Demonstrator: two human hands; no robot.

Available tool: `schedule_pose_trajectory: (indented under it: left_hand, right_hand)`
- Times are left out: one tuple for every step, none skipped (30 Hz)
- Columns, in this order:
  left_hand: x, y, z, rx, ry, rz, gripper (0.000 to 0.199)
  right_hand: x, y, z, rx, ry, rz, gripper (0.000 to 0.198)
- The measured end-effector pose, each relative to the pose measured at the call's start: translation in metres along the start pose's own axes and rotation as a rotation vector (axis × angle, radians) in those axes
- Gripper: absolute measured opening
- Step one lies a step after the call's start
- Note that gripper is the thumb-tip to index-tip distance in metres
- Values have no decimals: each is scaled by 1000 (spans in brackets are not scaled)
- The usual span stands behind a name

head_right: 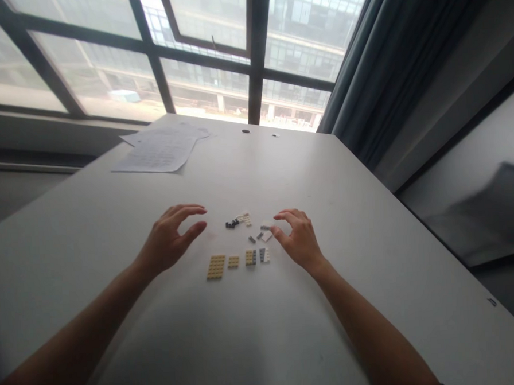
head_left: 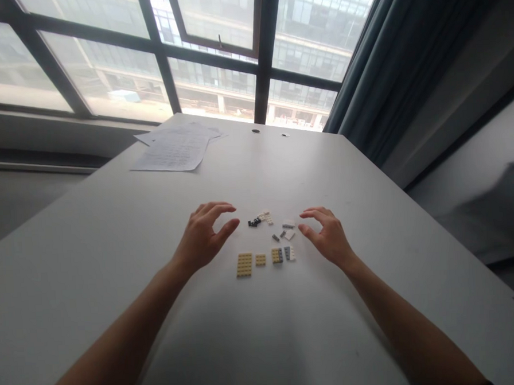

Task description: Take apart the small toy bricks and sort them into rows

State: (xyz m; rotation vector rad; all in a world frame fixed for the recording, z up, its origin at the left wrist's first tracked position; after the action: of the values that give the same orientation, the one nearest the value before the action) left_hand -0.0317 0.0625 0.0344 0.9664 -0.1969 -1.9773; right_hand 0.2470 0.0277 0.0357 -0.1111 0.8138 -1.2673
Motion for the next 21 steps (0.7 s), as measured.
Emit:
schedule_pose_trajectory:
  left_hand:
    - [0, -1, 0, -2, 0, -1, 35]
    - [0, -2, 0, -8, -5, -4, 35]
    - [0, -2, -1, -15, -12, -7, 34]
    - [0, -2, -2, -22, -18, -12, 34]
    - [0, -2, -3, -29, -21, -17, 34]
    - [0, -1, -3, -34, -21, -20, 33]
    - [0, -1, -3, -37, -18, -23, 33]
    - [0, -1, -3, -39, -13, -25, 34]
    - [0, -2, -3, -40, -8, -27, 34]
    - [0, -2, -3, -42, -1, -28, 33]
    - [1, -4, -4, -43, 6, -28, 33]
    - [1, -5, -4, -45, 12, -29, 33]
    - [2, -8, -5, -49, 18, -28, 32]
    - [3, -12, -6, -56, 24, -25, 32]
    - [5, -16, -7, -65, 33, -19, 32]
    - [7, -21, -8, -76, 44, -9, 32]
    - [9, -27, -9, -87, 58, 2, 32]
    - [11, -32, -11, -99, 72, 14, 33]
    - [13, -37, -12, -109, 86, 25, 33]
    - [14, -41, -14, -118, 95, 34, 33]
    - [15, -44, -15, -126, 101, 39, 32]
  right_hand:
    - [4, 5, -1, 13, -18, -4, 16]
    - [9, 10, -2, 26, -37, -8, 16]
    - [13, 14, -4, 37, -54, -12, 16]
    - [17, 17, -5, 46, -68, -15, 16]
    - [21, 20, -6, 53, -77, -15, 16]
    - [23, 22, -7, 59, -82, -15, 16]
    - [25, 24, -8, 64, -84, -13, 16]
    - [26, 25, -9, 67, -85, -11, 15]
    - [27, 25, -10, 68, -87, -7, 15]
    - [28, 26, -11, 67, -90, -1, 15]
    - [28, 26, -12, 65, -95, 5, 16]
    - [29, 26, -13, 61, -101, 13, 16]
    - [30, 25, -15, 55, -110, 23, 16]
    - [31, 25, -16, 48, -120, 37, 17]
    - [33, 25, -18, 41, -132, 54, 18]
    - [34, 25, -20, 36, -145, 74, 20]
    - [35, 25, -22, 33, -162, 96, 21]
    - [37, 25, -25, 32, -182, 119, 23]
    - [38, 24, -27, 33, -205, 140, 26]
    - [40, 24, -29, 35, -228, 158, 28]
    - [41, 23, -31, 37, -249, 173, 31]
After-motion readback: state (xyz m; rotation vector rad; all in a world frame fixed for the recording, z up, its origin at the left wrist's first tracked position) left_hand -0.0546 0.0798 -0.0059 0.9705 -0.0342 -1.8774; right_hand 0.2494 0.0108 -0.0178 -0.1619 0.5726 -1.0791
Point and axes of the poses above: each hand's wrist, its own x-axis away from the middle knuckle, its own z-axis out of the back of the hand, y = z × x, the point moved 4 cm from there along -x, towards the middle knuckle, and after that the axes turned 1 degree about x, right-handed, at the moved point
